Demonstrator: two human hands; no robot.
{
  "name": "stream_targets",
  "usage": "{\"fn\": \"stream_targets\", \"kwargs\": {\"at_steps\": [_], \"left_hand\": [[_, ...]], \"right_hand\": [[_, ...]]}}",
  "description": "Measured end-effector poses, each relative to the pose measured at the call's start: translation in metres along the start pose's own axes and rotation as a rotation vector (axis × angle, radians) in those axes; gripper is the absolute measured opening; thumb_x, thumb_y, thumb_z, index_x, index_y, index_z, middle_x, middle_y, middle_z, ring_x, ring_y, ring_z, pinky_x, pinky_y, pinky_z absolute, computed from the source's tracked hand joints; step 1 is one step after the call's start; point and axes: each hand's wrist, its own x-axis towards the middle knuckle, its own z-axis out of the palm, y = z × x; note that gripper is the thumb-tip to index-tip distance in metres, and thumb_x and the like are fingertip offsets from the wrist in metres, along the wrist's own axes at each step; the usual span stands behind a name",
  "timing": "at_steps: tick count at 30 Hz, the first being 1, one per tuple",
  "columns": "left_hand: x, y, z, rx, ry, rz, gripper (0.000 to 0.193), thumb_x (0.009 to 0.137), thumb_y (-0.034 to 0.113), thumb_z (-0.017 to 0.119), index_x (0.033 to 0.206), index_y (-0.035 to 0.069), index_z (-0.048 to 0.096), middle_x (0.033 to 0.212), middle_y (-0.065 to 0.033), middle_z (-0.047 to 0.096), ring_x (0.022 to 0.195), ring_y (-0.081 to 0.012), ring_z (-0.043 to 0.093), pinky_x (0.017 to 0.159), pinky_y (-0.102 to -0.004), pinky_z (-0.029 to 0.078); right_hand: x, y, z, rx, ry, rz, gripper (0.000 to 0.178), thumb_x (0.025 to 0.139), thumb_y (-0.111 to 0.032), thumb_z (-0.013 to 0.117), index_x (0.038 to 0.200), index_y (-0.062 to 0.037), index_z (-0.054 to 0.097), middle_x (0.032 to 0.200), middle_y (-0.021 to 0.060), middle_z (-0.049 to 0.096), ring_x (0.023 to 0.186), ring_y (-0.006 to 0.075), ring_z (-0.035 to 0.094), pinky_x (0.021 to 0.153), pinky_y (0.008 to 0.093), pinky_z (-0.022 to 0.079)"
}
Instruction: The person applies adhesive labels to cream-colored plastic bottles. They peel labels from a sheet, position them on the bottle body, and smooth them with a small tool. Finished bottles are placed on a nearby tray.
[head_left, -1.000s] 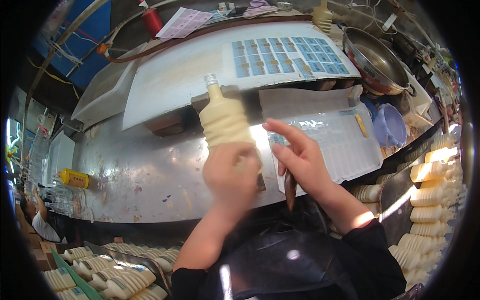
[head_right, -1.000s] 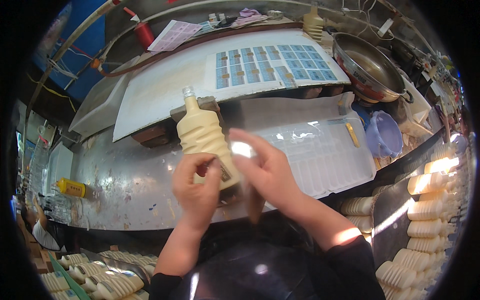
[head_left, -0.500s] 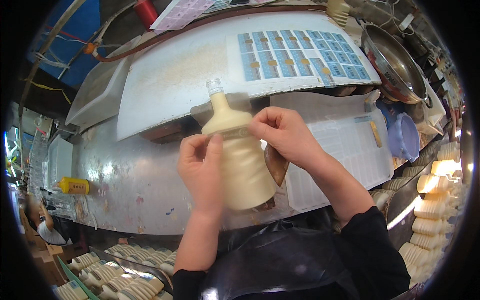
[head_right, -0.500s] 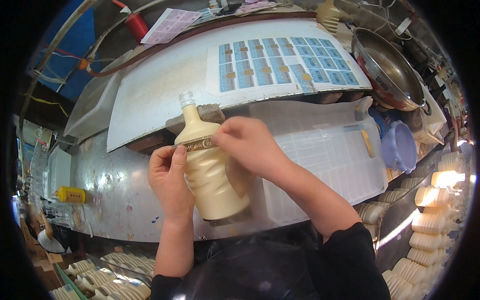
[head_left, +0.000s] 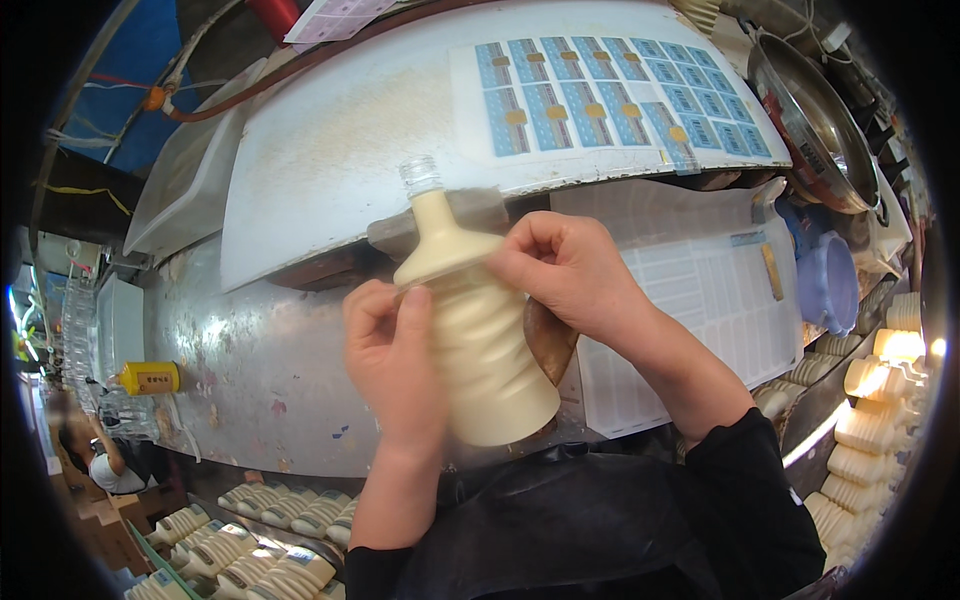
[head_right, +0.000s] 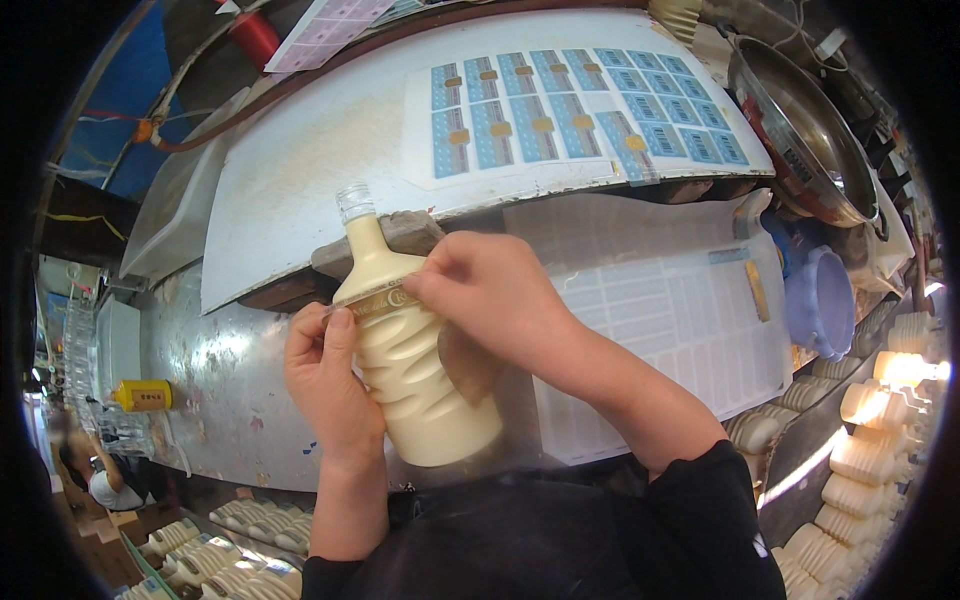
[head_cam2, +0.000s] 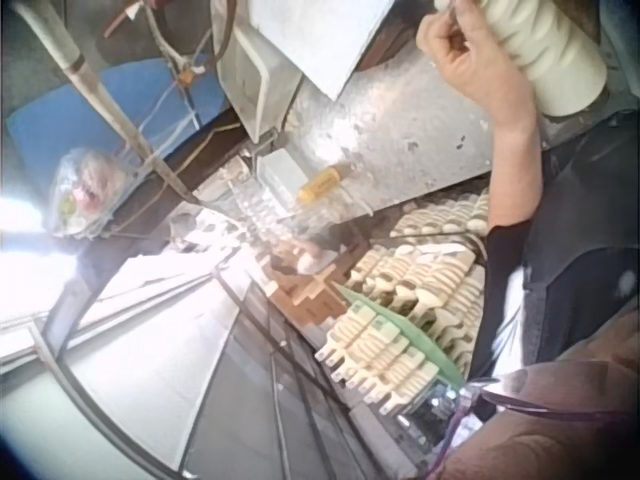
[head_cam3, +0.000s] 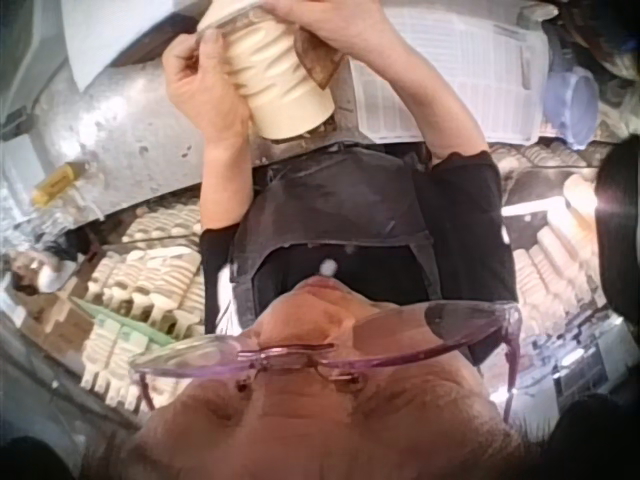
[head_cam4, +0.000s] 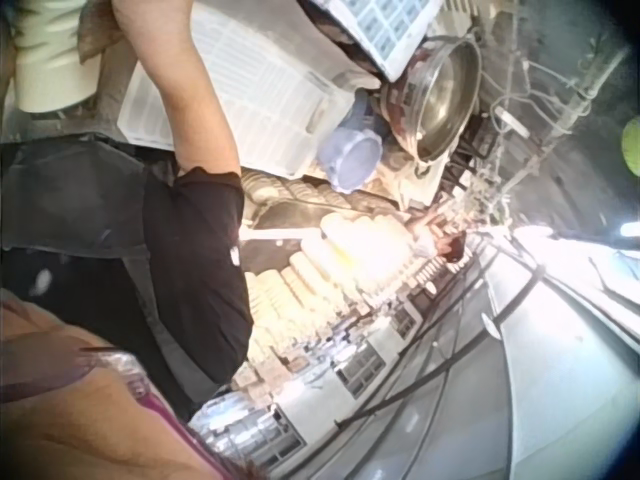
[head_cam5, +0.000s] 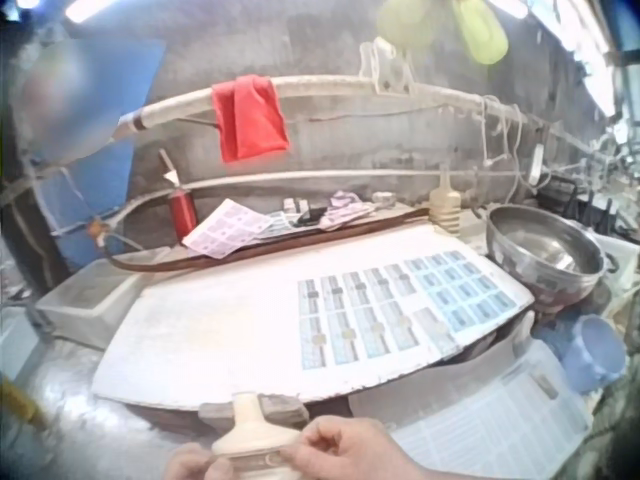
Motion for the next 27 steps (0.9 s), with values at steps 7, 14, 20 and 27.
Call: {"fn": "stream_targets", "kwargs": {"at_steps": [7,14,20,27], "left_hand": [[0.0003,0.0003,-0.0002,-0.015,0.001,-0.021,0.008,0.094,-0.001,0.069,0.093,0.001,0.061,0.109,-0.0035,0.055,0.098,-0.0111,0.055,0.092,-0.0271,0.046],[0.0017,-0.0002,0.0001,-0.034,0.01,-0.067,0.009,0.095,0.0,0.069,0.092,0.001,0.06,0.107,-0.003,0.054,0.097,-0.0107,0.054,0.092,-0.0271,0.046],[0.0023,-0.0002,0.0037,-0.056,0.049,-0.024,0.007,0.097,0.001,0.07,0.094,0.003,0.064,0.093,0.0004,0.06,0.086,-0.008,0.056,0.082,-0.0242,0.048],[0.0023,-0.0004,0.0038,-0.087,0.049,-0.044,0.007,0.096,0.0,0.07,0.093,0.003,0.064,0.095,-0.0001,0.061,0.087,-0.0085,0.057,0.084,-0.0245,0.049]], "right_hand": [[-0.0002,-0.0044,0.0016,0.005,-0.001,-0.009,0.02,0.093,-0.016,0.075,0.085,0.0013,0.069,0.075,-0.0021,0.066,0.069,0.0022,0.056,0.06,0.0214,0.046],[0.0011,-0.0049,0.0013,0.002,0.013,-0.007,0.02,0.091,-0.017,0.076,0.084,0.0016,0.069,0.073,-0.0013,0.066,0.068,0.0027,0.057,0.059,0.0217,0.046],[0.0011,-0.0058,0.0012,0.003,0.015,0.003,0.021,0.09,-0.017,0.077,0.084,0.0014,0.07,0.074,-0.0012,0.067,0.068,0.0027,0.057,0.059,0.0214,0.046],[0.0022,-0.0042,0.0022,0.037,0.02,0.015,0.021,0.088,-0.016,0.079,0.081,0.0004,0.068,0.073,-0.0017,0.066,0.067,0.0024,0.057,0.059,0.0209,0.046]]}}
